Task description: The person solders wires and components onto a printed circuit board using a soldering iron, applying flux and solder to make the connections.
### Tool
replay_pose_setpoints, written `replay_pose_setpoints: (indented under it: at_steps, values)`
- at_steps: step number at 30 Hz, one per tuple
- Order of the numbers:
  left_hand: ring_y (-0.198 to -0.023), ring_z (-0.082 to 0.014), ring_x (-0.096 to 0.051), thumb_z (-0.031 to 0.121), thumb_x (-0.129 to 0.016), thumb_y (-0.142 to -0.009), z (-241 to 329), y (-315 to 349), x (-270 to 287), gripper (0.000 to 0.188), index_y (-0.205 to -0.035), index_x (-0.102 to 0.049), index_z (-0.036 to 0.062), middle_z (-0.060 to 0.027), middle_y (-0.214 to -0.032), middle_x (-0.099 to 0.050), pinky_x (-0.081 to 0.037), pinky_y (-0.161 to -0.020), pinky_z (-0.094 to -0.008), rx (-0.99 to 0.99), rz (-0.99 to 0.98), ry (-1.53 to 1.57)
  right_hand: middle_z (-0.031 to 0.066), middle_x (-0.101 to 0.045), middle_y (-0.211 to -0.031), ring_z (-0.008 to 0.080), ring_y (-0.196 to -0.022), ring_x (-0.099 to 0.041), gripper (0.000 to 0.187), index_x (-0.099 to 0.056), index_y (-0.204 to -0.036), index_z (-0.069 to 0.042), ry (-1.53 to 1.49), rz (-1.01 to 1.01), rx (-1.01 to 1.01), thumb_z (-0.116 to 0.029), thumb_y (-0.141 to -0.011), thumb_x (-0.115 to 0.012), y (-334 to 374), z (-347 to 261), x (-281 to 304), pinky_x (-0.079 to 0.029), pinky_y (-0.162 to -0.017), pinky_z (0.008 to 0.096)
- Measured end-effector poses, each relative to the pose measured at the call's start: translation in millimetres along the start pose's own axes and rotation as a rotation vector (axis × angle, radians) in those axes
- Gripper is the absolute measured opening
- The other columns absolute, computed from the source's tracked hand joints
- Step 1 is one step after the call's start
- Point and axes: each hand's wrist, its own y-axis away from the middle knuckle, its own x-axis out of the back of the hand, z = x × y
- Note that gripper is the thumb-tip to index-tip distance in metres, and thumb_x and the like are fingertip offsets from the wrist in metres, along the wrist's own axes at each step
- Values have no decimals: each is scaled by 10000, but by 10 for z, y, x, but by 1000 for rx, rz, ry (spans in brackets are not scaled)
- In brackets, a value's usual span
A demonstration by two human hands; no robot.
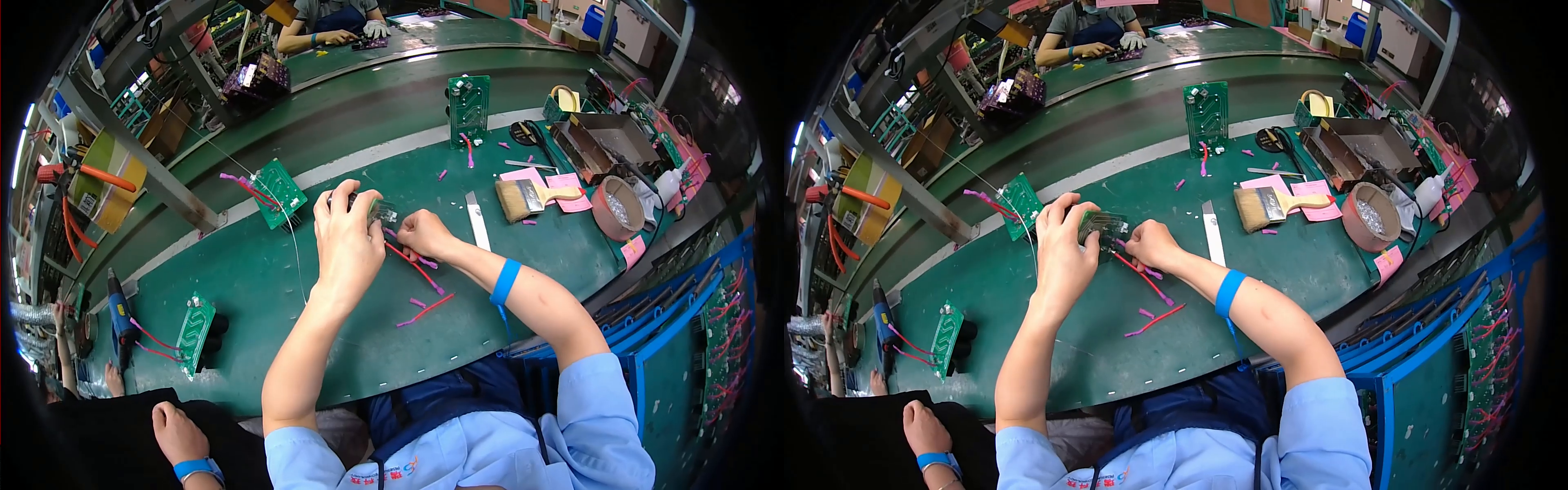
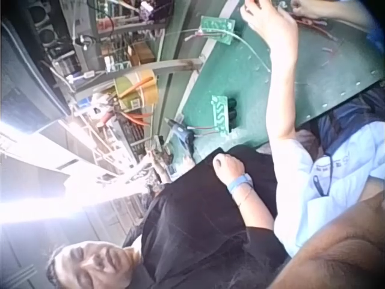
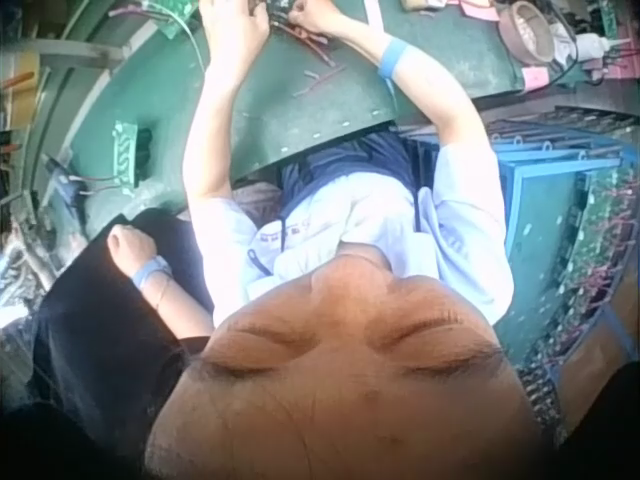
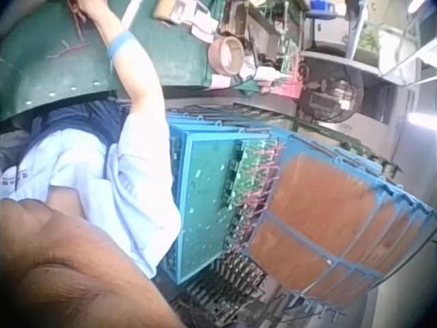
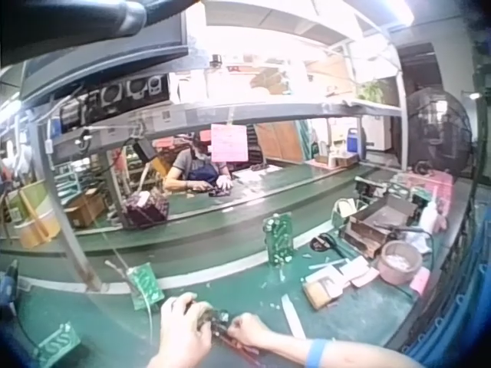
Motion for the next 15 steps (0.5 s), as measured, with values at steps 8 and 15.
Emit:
replay_pose_setpoints:
  at_steps: [8, 15]
  values:
    - [-1044, -386, -367, -39, -598, -626, -34, 180, 63, 325, -934, -547, 52, -140, -1099, -441, -340, -878, -456, -2, 65, 65, 110, -581, -559, 141, -449, -567, 163, -534, -605, 41, -115, 13, -93, -37, -746, -514, -32, 31, -59, -464, -428, 259]
    - [-1043, -380, -371, -45, -595, -621, -12, 224, 57, 319, -922, -552, 52, -141, -1097, -440, -339, -881, -452, 2, 97, 66, 106, -611, -659, 132, -566, -609, 167, -594, -740, 56, -153, 64, 115, -83, -786, -512, 12, 126, -53, -499, -470, 247]
